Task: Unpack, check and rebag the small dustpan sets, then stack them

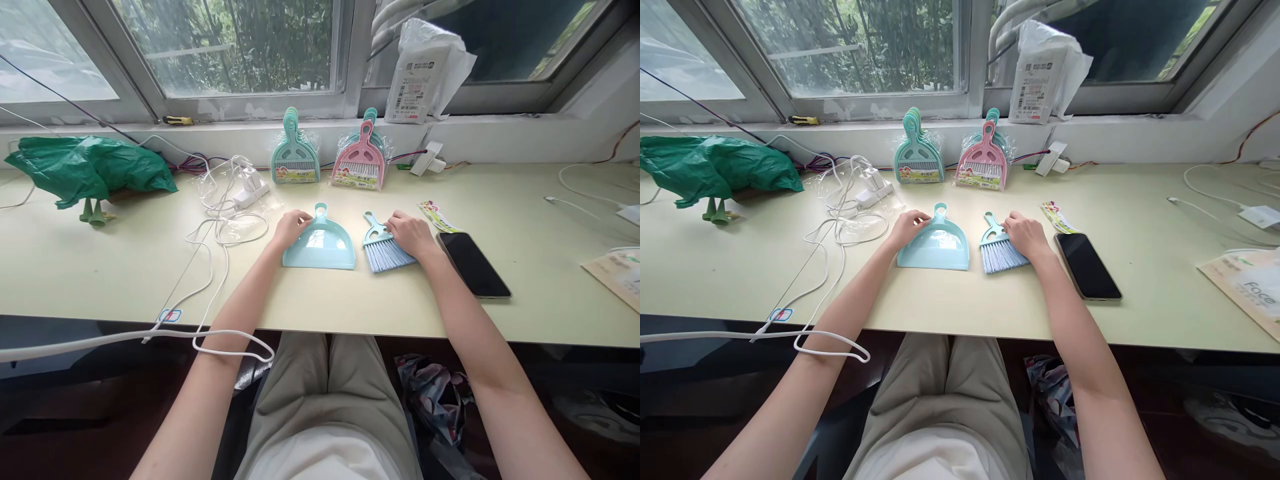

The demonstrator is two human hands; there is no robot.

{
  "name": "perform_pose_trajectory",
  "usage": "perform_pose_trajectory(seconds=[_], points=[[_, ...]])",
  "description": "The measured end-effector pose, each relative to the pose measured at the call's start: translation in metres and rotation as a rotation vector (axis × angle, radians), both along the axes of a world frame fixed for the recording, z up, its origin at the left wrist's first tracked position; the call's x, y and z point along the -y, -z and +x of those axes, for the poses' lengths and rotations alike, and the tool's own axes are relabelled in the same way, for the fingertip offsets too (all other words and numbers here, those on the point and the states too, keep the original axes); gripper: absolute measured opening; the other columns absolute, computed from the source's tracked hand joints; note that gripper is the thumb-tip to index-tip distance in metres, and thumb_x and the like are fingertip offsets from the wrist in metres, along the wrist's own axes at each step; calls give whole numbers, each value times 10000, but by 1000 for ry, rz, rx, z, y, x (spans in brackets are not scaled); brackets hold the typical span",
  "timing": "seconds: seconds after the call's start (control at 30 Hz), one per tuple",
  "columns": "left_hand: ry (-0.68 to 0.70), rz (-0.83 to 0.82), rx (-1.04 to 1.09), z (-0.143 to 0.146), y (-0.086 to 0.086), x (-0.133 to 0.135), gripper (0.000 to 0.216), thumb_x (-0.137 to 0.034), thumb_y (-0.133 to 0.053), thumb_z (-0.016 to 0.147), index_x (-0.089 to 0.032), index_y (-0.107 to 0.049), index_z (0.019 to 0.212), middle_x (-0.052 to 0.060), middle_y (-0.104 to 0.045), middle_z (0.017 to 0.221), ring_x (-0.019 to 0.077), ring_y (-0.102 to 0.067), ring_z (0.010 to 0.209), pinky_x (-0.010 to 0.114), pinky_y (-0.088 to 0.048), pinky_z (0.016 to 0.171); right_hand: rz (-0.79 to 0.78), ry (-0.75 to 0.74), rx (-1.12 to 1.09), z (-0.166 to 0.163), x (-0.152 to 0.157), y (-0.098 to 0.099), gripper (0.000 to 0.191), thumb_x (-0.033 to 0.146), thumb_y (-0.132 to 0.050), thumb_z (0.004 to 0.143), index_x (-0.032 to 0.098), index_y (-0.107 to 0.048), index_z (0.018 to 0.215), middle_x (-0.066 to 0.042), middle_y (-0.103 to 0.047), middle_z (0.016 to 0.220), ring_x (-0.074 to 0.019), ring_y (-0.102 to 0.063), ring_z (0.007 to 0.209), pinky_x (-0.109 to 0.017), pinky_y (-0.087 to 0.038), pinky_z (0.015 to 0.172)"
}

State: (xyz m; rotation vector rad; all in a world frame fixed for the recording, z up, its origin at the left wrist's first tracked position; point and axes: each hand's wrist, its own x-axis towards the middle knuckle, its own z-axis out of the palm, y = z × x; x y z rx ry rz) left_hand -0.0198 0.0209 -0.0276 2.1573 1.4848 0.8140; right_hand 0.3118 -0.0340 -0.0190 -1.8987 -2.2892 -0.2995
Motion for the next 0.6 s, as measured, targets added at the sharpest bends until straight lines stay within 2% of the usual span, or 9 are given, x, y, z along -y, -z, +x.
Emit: perform_pose_trajectory(seconds=[0.13, 0.27, 0.37, 0.5, 0.6], points=[[-121, 37, 47, -4, -10, 1, 305, -379, -482, 893, -208, -730, 942, 45, -728, 1007, 161, -617, 815, 271, -447, 773, 107, 67, -108, -4, 4, -5, 411, 367, -341, 986, 167, -697, 939, -114, -640, 1060, -207, -585, 774, -323, -283, 619], [-250, 88, 101, -13, -20, 1, 318, -359, -440, 919, -197, -711, 949, 42, -738, 921, 151, -634, 755, 260, -441, 734, 320, 217, -256, 0, 7, -14, 442, 364, -294, 994, 170, -672, 872, -123, -639, 972, -225, -571, 780, -327, -290, 641], [-316, 126, 121, -19, -24, 1, 321, -359, -424, 929, -197, -700, 951, 36, -736, 890, 145, -641, 729, 261, -440, 739, 405, 312, -340, 6, 7, -18, 464, 343, -253, 1002, 178, -656, 843, -129, -642, 968, -232, -571, 792, -331, -306, 657], [-334, 147, 127, -21, -24, 0, 320, -360, -417, 933, -198, -693, 948, 30, -736, 881, 144, -643, 719, 266, -435, 740, 374, 358, -350, 7, 5, -18, 432, 329, -274, 993, 183, -652, 843, -127, -650, 978, -240, -581, 819, -337, -330, 685], [-318, 147, 96, -20, -24, 1, 302, -372, -447, 921, -204, -698, 922, 25, -736, 864, 150, -639, 718, 271, -423, 722, 200, 306, -305, 1, 5, -14, 375, 388, -363, 961, 192, -665, 857, -111, -660, 986, -238, -590, 830, -339, -345, 695]])
